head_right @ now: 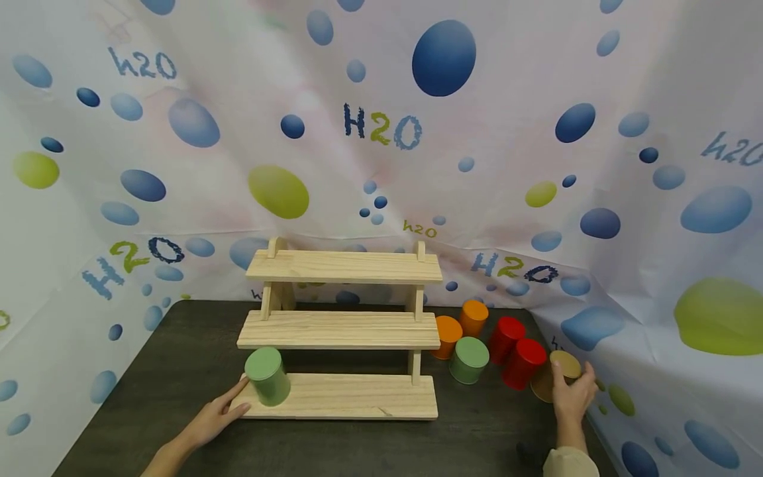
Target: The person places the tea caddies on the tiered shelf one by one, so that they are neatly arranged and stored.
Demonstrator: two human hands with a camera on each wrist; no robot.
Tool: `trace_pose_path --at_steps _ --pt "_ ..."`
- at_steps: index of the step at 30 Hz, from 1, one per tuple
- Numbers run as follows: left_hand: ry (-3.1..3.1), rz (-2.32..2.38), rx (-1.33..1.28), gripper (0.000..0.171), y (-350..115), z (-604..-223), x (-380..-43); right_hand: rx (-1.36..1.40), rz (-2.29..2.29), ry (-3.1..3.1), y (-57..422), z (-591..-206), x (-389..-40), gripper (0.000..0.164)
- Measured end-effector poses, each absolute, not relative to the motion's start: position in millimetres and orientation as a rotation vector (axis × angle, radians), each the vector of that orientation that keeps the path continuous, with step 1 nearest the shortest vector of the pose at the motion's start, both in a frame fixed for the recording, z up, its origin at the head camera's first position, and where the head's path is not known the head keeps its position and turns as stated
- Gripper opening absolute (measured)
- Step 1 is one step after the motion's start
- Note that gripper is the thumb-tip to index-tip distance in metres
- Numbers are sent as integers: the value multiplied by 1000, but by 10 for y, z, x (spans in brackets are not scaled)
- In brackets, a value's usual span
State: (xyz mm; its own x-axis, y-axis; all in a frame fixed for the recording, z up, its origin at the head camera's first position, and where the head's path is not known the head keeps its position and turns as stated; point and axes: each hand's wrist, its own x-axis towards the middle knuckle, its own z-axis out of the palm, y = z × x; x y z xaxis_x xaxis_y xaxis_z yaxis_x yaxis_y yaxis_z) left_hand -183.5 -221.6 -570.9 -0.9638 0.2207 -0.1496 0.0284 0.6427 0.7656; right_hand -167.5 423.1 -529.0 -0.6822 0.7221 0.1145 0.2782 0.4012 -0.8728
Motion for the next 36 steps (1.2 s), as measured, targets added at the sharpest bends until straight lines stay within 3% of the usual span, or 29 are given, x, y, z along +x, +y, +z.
trace_pose_path --at_steps 19,29,36 --pt "2644 1214 201 68 -2210 -5727 -1838 -809 1163 -2242 4229 -5377 -1634 70" --pt "2648 1223 228 67 -2212 -5732 -1828 -896 1206 -2245 4244 -5422 -1606 87" --pt "2651 1234 228 68 -2213 -5734 -1834 -835 1206 -2215 4242 -5432 -1619 80"
